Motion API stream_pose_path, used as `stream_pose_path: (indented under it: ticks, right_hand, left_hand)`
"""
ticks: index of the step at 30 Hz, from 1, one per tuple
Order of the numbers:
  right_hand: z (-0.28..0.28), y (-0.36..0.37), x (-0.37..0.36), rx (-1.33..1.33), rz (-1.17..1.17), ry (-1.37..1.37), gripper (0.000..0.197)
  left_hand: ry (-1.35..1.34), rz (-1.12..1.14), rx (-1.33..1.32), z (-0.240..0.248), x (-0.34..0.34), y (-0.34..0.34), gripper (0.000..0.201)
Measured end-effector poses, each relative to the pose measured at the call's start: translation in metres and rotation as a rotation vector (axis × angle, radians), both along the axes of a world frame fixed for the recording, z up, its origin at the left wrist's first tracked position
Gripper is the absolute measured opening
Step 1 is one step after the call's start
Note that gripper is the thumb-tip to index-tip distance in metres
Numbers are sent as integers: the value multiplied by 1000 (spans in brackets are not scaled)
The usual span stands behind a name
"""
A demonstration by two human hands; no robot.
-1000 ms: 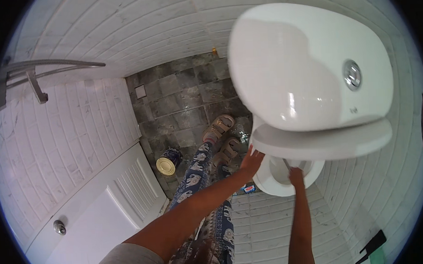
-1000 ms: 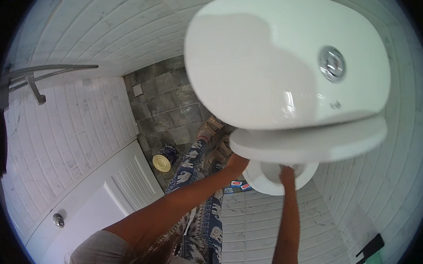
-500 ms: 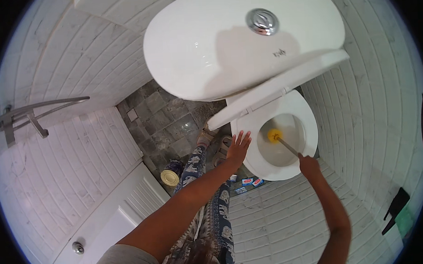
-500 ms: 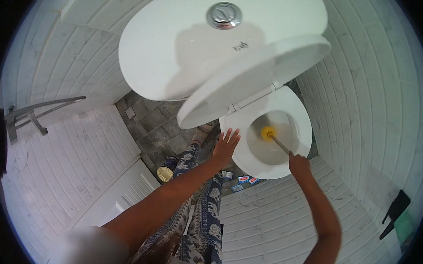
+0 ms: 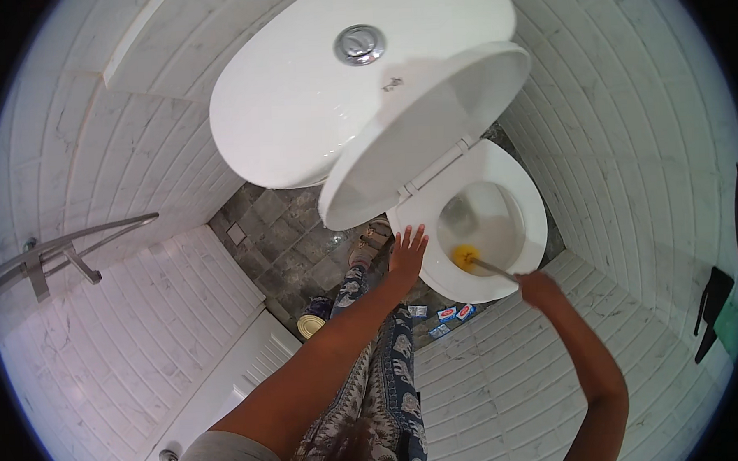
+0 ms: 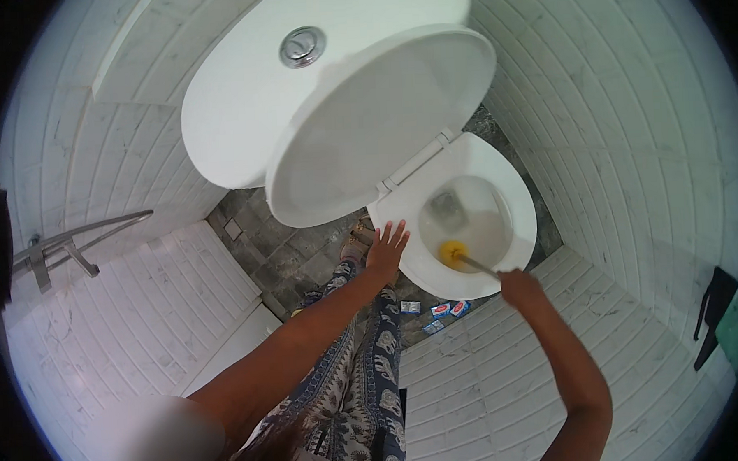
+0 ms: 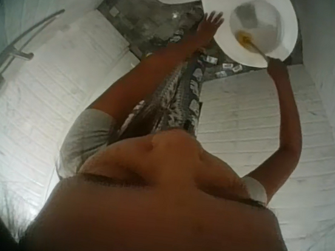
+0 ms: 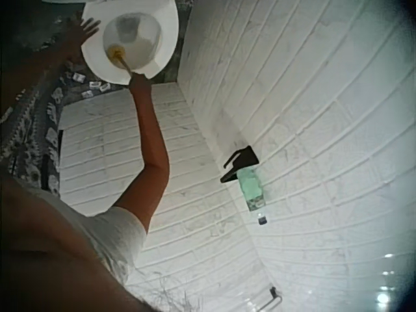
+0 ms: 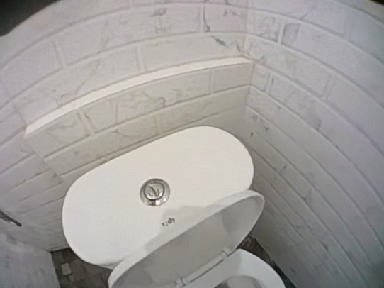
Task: The person scrubs the inside of a white toilet bowl using a yellow toilet brush. They pour a liquid from a plastic bottle into the bowl and continue scrubbing the interior surfaces. The person then flushes the toilet and rinses the brush using a handheld shower head.
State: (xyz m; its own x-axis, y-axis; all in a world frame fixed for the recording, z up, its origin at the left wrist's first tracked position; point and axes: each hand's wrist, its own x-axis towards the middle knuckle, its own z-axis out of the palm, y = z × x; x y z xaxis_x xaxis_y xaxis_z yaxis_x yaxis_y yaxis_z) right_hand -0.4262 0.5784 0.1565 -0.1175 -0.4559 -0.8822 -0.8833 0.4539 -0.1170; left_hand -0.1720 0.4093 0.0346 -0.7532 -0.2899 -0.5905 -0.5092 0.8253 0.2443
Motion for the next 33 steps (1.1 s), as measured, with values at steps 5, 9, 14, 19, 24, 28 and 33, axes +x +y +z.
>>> stream_pose_path:
  ticks: [5, 9, 14, 19, 24, 28, 33]
  right_hand:
    - [28, -37, -6, -249, 35, 416, 25]
    - [-20, 39, 33, 106, -138, 401, 31]
    - [-49, 18, 57, -171, -482, -132, 29]
    - [-39, 21, 45, -545, -613, -403, 38]
    - [13, 25, -17, -52, -274, 89, 31]
    - [-11, 7, 0, -124, -393, 246, 30]
    - [-141, -4, 75, -241, -557, 313, 23]
  left_hand:
    - [-84, -12, 3, 6, 0, -1, 62]
    - [-14, -52, -53, -5, 2, 2, 66]
    - [-56, -128, -18, 5, -10, 7, 68]
    - [-72, -135, -2, 6, -13, 5, 60]
    - [-90, -169, -71, 0, -8, 4, 60]
    - [-119, -199, -94, 7, -13, 5, 61]
    - [-94, -250, -81, -4, -16, 9, 62]
